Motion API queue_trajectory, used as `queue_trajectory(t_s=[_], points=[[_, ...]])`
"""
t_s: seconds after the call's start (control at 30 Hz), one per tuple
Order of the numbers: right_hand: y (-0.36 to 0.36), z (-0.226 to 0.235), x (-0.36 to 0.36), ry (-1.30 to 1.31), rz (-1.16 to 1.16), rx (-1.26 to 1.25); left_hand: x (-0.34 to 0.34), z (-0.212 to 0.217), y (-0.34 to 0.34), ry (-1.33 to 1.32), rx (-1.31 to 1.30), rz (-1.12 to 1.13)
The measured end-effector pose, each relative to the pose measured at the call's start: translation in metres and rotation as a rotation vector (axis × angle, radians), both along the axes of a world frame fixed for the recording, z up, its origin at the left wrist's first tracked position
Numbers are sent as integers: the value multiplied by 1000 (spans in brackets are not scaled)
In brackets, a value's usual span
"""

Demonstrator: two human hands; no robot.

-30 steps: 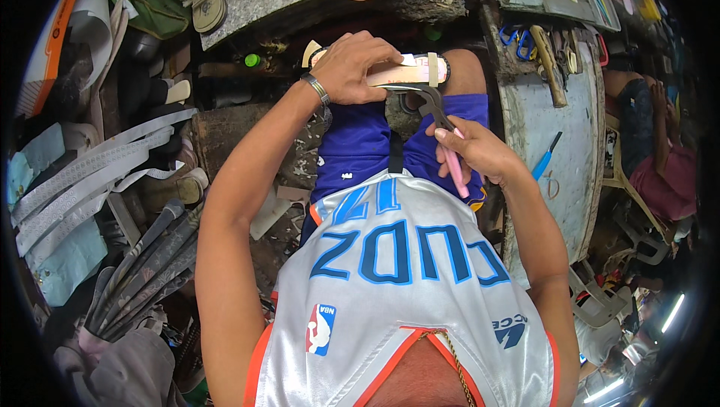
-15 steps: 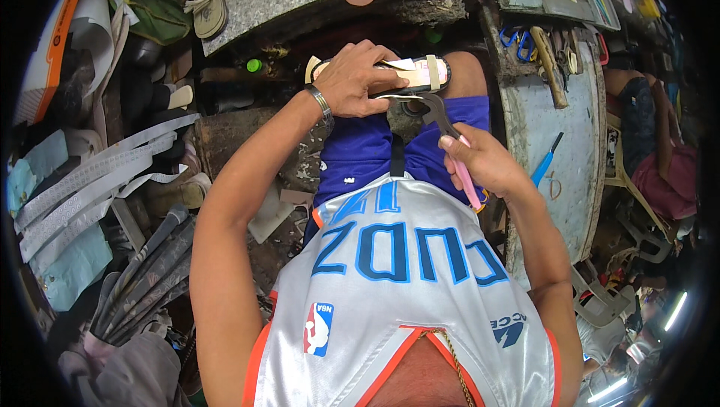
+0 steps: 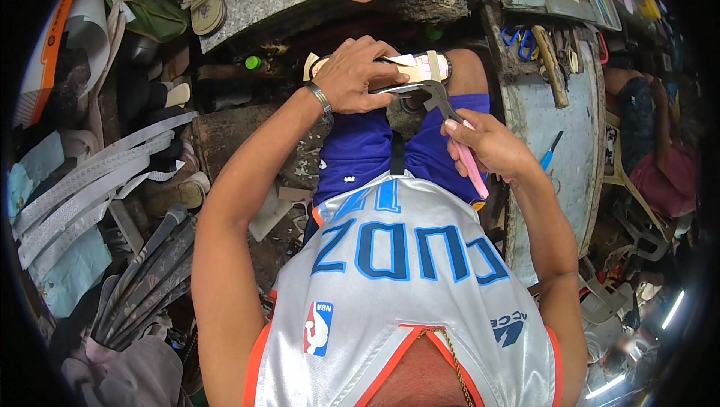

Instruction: The person trims and shapes a white sandal sole using a knife and scissors, then fits a white plastic upper onto the sole. They repeatedly adjust and trim the upper to match the sole shape.

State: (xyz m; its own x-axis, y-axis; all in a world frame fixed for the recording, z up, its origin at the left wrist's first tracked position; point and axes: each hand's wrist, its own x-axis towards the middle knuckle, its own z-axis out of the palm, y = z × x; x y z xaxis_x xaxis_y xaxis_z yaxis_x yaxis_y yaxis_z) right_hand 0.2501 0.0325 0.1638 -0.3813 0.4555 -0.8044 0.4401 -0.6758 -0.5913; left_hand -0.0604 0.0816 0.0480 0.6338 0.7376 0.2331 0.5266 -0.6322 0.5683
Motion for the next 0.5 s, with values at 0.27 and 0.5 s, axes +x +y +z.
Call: queue_trajectory(t_s=[0.27,0.5], points=[[12,-16,2,-19,-24,-44,4,2,-6,14,7,50],[9,-29,2,47,-23,-65,16,12,-12,-56,-157,235]])
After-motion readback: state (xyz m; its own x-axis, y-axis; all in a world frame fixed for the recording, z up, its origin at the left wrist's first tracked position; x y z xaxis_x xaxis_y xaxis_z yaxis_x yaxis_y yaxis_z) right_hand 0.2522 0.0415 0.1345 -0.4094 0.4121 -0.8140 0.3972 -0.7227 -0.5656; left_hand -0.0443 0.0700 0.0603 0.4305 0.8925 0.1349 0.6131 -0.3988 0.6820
